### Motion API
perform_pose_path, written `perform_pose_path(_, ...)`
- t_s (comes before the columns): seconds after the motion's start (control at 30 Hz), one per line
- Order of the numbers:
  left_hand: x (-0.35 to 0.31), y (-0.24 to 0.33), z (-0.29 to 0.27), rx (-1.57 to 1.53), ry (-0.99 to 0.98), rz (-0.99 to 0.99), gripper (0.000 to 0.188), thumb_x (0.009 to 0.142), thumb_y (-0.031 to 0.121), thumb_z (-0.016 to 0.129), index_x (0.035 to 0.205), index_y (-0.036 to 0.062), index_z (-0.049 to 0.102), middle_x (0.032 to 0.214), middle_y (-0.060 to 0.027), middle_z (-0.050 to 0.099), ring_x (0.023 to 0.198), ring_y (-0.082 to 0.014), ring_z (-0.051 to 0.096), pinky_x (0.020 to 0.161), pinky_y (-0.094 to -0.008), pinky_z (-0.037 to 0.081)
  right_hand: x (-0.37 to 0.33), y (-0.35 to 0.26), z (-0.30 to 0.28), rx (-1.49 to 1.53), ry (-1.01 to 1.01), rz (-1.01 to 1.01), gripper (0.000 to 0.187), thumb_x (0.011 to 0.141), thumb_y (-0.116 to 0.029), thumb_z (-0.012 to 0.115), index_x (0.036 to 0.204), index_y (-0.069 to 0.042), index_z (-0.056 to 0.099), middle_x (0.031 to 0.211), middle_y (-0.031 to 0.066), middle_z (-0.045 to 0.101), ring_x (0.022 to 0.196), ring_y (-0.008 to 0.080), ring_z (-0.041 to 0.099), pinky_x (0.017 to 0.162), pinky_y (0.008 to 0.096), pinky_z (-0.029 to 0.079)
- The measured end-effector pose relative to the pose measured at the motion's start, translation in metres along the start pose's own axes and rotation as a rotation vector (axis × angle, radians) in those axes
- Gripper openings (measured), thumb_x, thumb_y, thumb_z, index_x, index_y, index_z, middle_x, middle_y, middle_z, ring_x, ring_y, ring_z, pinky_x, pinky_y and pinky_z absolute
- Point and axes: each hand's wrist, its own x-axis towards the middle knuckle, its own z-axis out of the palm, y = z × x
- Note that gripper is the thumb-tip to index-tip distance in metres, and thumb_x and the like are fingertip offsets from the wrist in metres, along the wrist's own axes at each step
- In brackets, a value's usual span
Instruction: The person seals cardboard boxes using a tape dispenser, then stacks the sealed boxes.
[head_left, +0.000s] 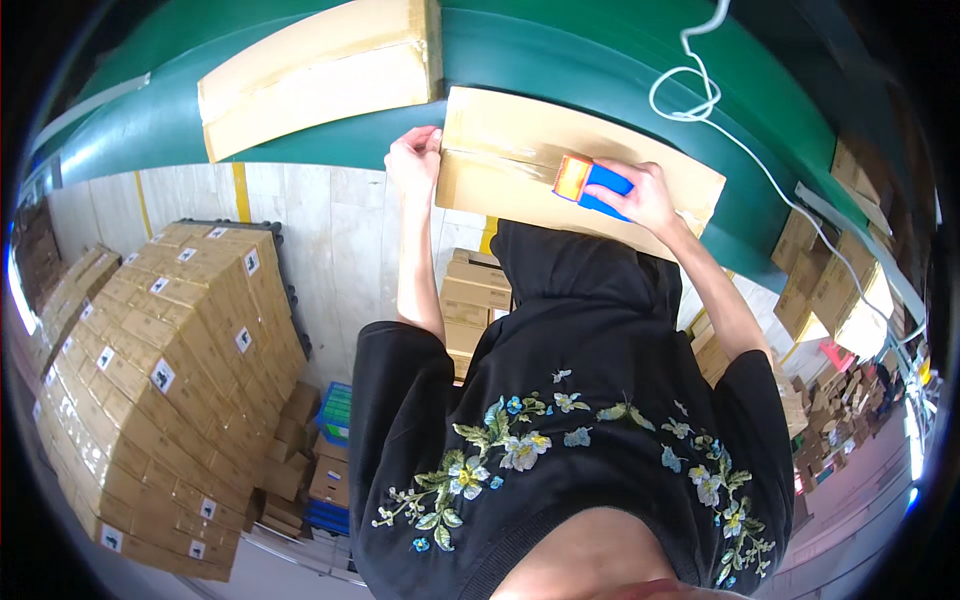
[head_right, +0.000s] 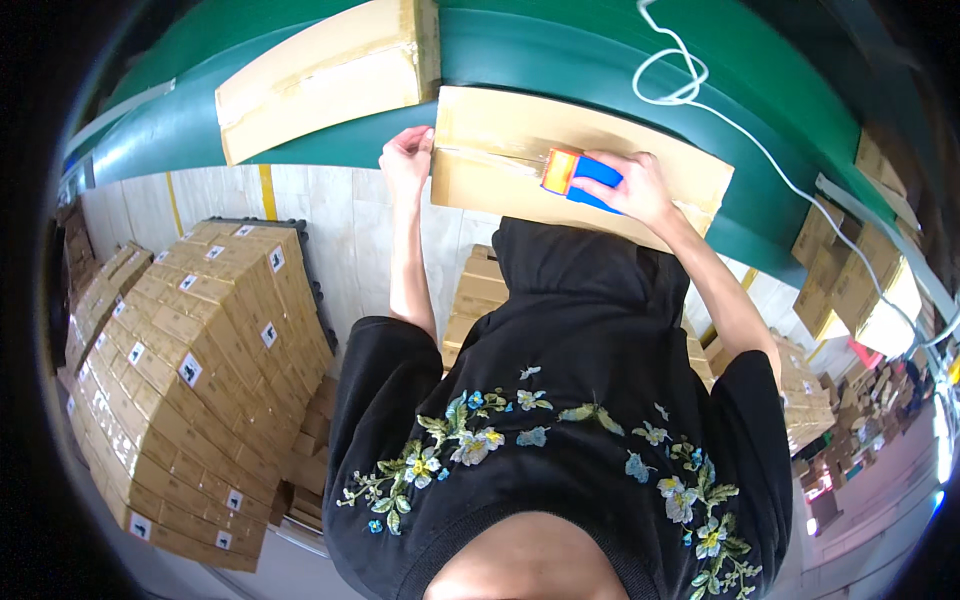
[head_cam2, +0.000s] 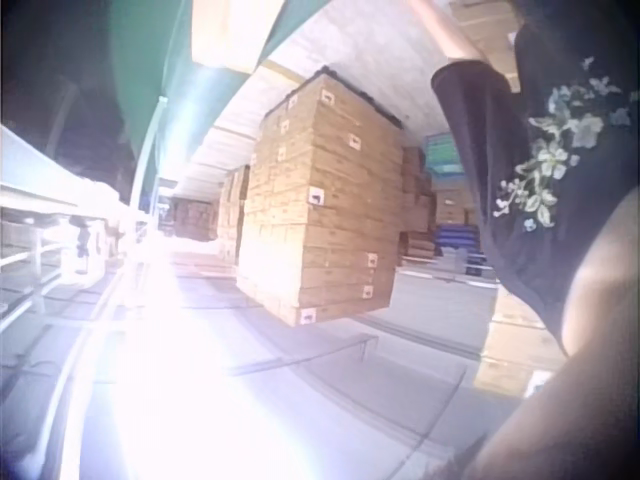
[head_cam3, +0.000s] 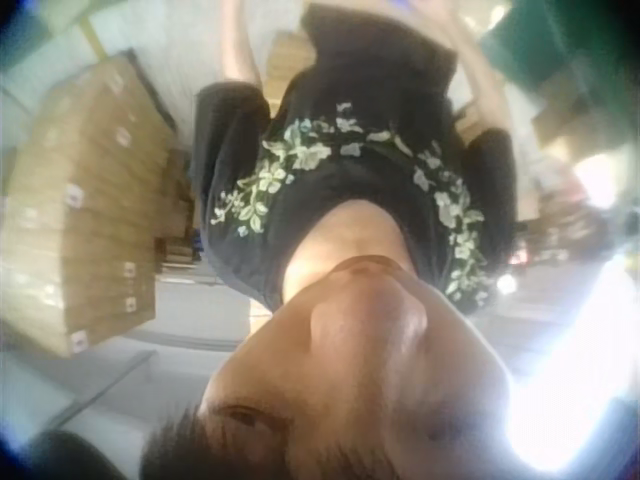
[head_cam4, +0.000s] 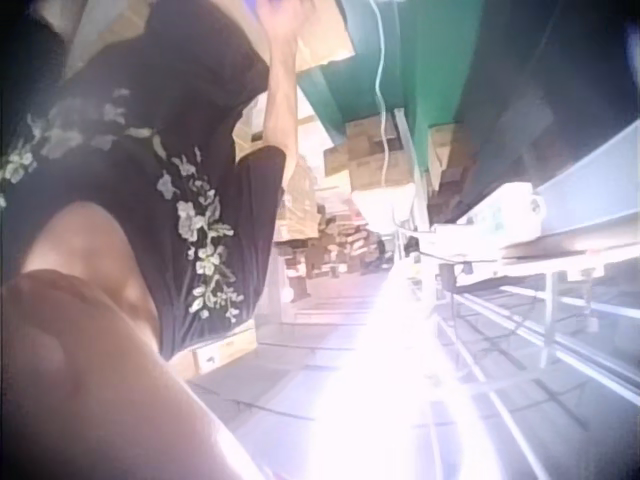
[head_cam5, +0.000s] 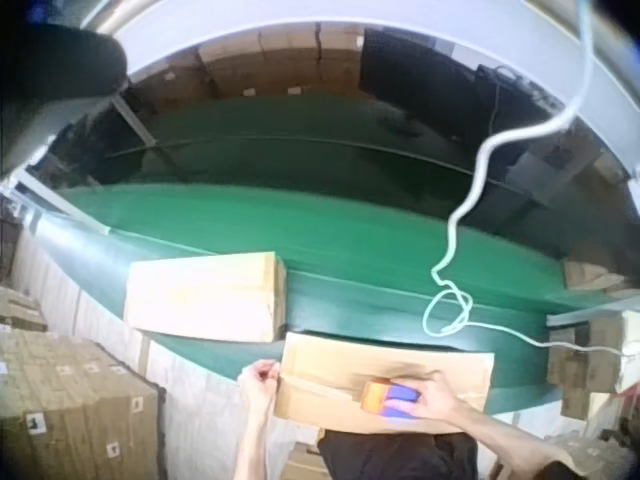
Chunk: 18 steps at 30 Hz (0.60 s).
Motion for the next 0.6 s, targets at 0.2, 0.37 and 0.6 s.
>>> perform_pose_path(0.2, -0.001, -0.050, 0.029, 0.351, 0.311, 0.241, 0.040, 0.093, 0.032, 0.047, 0.121, 0.0039, 0.054, 0.115, -0.0250, 0.057, 0.099, -0.0312, 0.061, 0.085, -0.0366, 0.047, 0.001, 0.000, 0.004, -0.005, -0.027, 0.054, 0.048, 0.071, -0.047, 0.070, 0.098, -0.007, 0.068, 0.077, 0.0147, 0.067, 0.068, 0.0302, 0.066, 0.070, 0.0361, 0.054)
perform_pose_path(0.37, 0.011, 0.006, 0.039, -0.114, -0.071, -0.272, 0.067, 0.095, 0.051, 0.027, 0.119, -0.0073, 0.050, 0.120, -0.0287, 0.051, 0.112, -0.0421, 0.049, 0.095, -0.0450, 0.038, 0.003, 0.006, 0.006, -0.003, -0.066, 0.046, 0.049, 0.075, -0.053, 0.063, 0.099, -0.011, 0.068, 0.076, 0.0145, 0.067, 0.067, 0.0320, 0.064, 0.070, 0.0380, 0.053)
perform_pose_path(0.6, -0.003, 0.036, 0.036, 0.449, 0.227, -0.336, 0.077, 0.093, 0.054, 0.016, 0.097, -0.0080, 0.062, 0.101, -0.0319, 0.059, 0.098, -0.0464, 0.055, 0.088, -0.0513, 0.042, -0.064, 0.046, -0.068, -0.235, -0.124, 0.071, 0.048, 0.076, -0.050, 0.065, 0.100, -0.010, 0.069, 0.061, 0.0154, 0.061, 0.053, 0.0300, 0.061, 0.056, 0.0375, 0.050)
